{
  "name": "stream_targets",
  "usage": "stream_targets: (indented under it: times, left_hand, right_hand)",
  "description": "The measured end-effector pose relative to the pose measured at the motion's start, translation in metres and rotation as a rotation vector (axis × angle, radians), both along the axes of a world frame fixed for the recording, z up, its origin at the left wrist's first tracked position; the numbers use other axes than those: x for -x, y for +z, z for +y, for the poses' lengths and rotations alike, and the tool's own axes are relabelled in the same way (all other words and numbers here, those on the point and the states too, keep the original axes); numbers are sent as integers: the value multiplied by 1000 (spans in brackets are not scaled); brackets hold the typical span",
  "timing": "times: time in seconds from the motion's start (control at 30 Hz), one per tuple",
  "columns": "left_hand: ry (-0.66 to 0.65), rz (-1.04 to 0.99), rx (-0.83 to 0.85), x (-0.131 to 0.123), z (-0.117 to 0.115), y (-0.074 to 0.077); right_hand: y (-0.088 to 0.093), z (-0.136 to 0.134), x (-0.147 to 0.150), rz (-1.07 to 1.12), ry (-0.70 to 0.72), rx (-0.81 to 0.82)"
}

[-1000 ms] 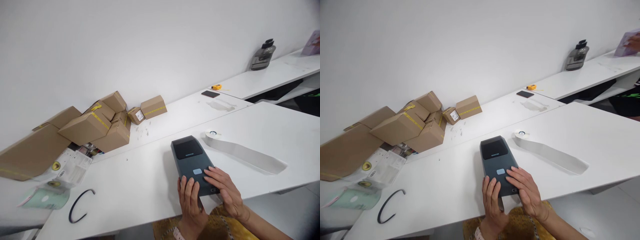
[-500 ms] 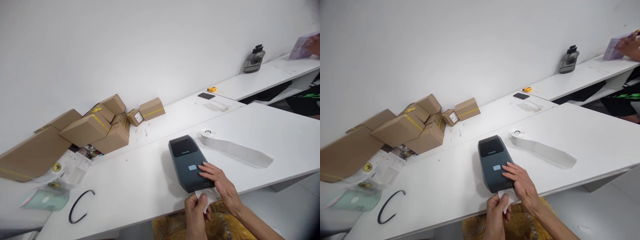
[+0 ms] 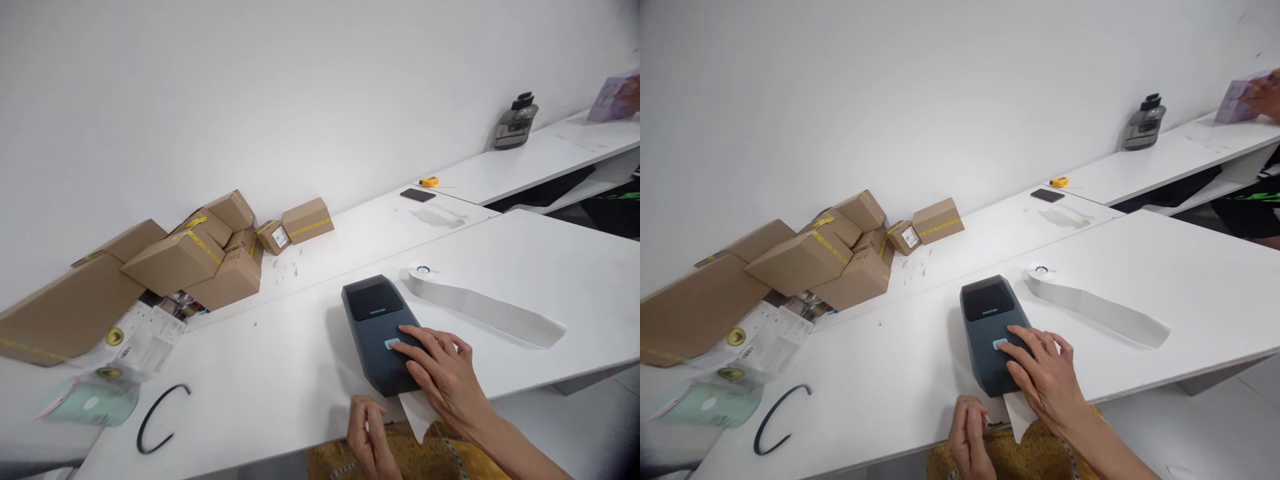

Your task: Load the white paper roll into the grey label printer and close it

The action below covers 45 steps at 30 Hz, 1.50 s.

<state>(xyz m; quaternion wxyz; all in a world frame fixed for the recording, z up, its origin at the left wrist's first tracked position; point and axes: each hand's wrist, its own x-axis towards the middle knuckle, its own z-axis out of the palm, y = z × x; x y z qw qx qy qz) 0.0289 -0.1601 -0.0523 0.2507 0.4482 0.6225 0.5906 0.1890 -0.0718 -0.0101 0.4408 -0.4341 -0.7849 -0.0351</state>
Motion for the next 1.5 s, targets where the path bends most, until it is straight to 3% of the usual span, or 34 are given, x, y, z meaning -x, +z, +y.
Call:
stream_targets:
  times: [0.1, 0.33, 0.47, 0.57, 0.7, 0.77, 0.87, 1.03, 1.1, 1.2, 1.37, 1.5]
  left_hand:
    - [98, 65, -98, 4, 11, 9]
    - [-29, 65, 8, -10, 23, 18]
    - [-22, -52, -35, -12, 26, 39]
    - [-32, -144, -81, -5, 43, 68]
    - [-18, -241, -177, 11, 87, 93]
    - [-17, -134, -94, 17, 110, 94]
    - [-56, 36, 78, 22, 138, 82]
    - [-68, 131, 173, 19, 156, 62]
    - [-65, 165, 177, 18, 156, 59]
    - [-62, 210, 171, 19, 156, 56]
    - [-41, 259, 167, 19, 157, 55]
    - [-40, 282, 209, 19, 157, 55]
  right_hand:
    - [1, 2, 1, -22, -14, -17]
    - [-17, -5, -14, 169, 91, 249]
    - [-16, -3, -18, 368, 134, 391]
    - [10, 15, -12, 457, 214, 359]
    - [63, 60, 4, 511, 262, 211]
    - [87, 87, 15, 538, 228, 131]
    - [115, 128, 32, 514, 94, 89]
    - [137, 174, 44, 466, -1, 113]
    - [132, 174, 40, 425, 0, 61]
    - [105, 155, 27, 238, 75, 2]
    - [45, 127, 15, -219, 385, 147]
    - [24, 128, 24, -508, 509, 287]
